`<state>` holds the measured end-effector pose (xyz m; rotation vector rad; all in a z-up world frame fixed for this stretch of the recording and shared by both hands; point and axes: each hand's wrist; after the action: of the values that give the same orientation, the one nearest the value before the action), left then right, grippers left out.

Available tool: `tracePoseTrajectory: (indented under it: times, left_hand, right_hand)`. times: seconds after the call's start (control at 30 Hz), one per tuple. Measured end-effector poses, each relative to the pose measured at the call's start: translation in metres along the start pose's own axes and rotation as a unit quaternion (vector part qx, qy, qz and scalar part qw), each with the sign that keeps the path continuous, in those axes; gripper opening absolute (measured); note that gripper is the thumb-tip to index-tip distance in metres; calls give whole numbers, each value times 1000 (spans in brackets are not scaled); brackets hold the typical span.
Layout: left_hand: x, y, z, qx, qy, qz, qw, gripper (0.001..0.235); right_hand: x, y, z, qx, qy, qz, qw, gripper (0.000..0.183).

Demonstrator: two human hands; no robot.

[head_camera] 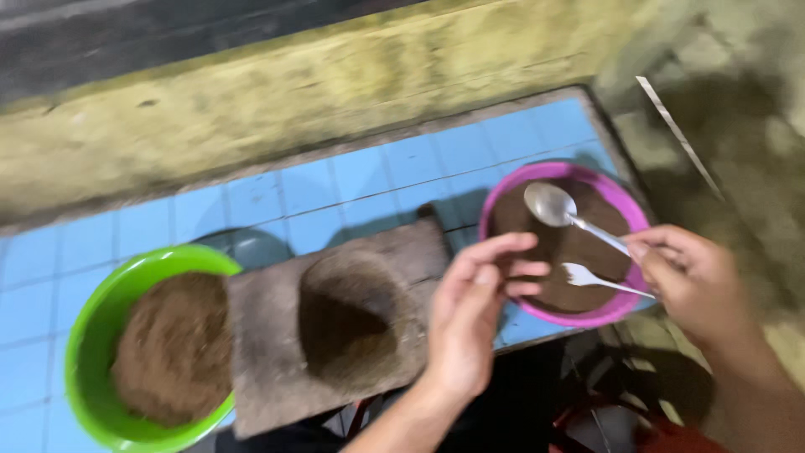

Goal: The person scoops brown powder from a green bowl into a stone mortar, grinds it with a pestle, and transfers the ground powder into a pink bowl. The person repeats this cycle several times and then stirs the powder in the pink bowl with a plastic fork.

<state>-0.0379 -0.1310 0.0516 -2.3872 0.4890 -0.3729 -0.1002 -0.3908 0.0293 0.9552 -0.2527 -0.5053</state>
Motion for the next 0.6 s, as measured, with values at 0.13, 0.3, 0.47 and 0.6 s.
tracePoseTrajectory:
  times: [0.13,0.3,0.47,0.6]
  left_hand:
    - [-25,-83,57,131,-41,-140,981,41]
    - [-62,-159,127,763,-73,-111,632,46]
    - [-83,-131,191,856,-118,-89,496,60]
    - [-85,-127,197,848,-124,-95,507,67]
  right_hand:
    - [-24,57,-40,43,69,6,997,17]
    - [-50,102,-101,-263,153,300,904,25]
    - [-68,120,-168,-384,263,333,820,25]
    - [-88,137,-207,-460,377,250,764,30]
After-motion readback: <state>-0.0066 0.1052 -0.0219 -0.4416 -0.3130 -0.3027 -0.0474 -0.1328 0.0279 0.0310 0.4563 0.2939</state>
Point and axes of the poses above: each hand's wrist, its own x-axis towards the middle knuckle, its own z-axis out of the back of the hand, y = z × x
